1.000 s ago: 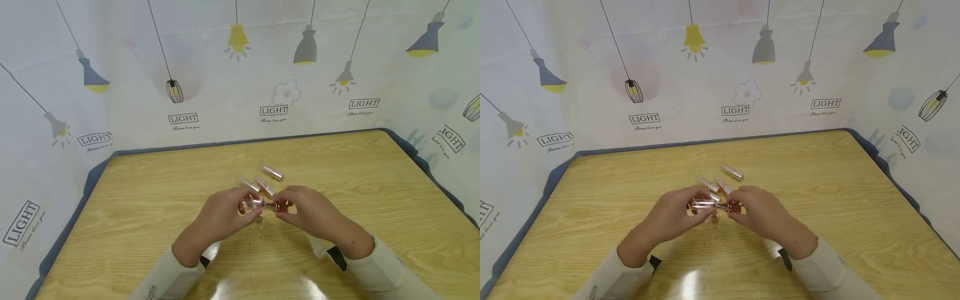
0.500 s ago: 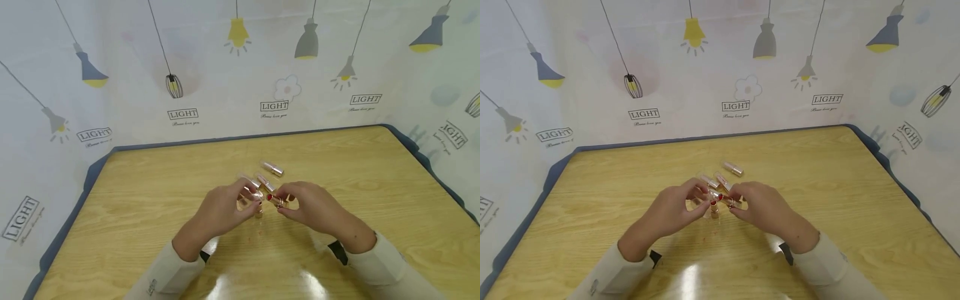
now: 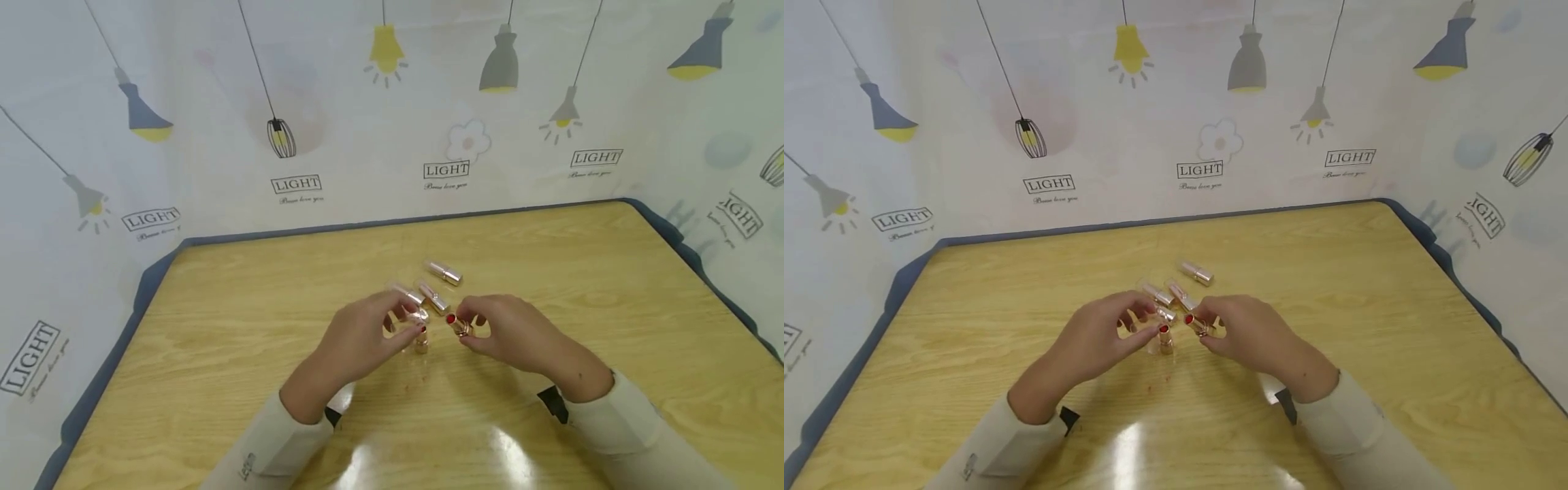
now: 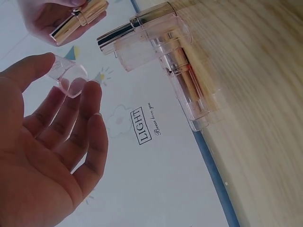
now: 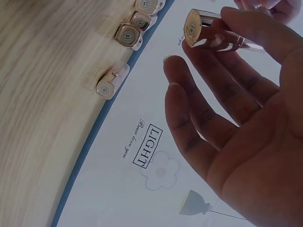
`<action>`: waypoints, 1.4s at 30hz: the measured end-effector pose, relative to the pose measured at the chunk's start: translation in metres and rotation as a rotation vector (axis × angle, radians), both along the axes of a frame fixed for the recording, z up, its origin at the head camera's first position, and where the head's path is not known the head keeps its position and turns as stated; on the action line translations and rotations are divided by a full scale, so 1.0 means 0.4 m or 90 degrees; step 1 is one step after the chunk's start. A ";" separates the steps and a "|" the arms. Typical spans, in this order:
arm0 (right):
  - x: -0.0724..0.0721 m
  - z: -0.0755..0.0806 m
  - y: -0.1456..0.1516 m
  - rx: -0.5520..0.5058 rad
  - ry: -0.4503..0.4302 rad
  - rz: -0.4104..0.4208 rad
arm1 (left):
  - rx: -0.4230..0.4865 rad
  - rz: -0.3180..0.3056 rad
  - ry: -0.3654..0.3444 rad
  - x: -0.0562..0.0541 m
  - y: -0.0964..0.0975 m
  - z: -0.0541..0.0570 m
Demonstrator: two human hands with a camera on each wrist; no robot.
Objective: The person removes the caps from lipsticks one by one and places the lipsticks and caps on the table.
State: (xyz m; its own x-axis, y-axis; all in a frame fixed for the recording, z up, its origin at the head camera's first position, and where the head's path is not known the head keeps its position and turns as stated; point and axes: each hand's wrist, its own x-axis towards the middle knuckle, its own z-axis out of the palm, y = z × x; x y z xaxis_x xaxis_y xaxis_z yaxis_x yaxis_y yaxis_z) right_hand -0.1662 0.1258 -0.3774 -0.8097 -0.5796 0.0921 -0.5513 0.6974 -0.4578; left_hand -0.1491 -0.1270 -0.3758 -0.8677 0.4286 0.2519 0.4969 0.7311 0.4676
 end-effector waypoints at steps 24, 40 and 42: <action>0.006 -0.023 -0.024 0.028 -0.030 0.016 | -0.019 0.008 -0.006 -0.001 0.001 0.007; 0.025 -0.040 -0.058 0.000 -0.050 0.034 | -0.049 -0.001 -0.019 0.002 -0.017 0.012; 0.026 -0.044 -0.066 -0.013 -0.049 0.037 | -0.056 0.002 -0.029 0.005 -0.018 0.017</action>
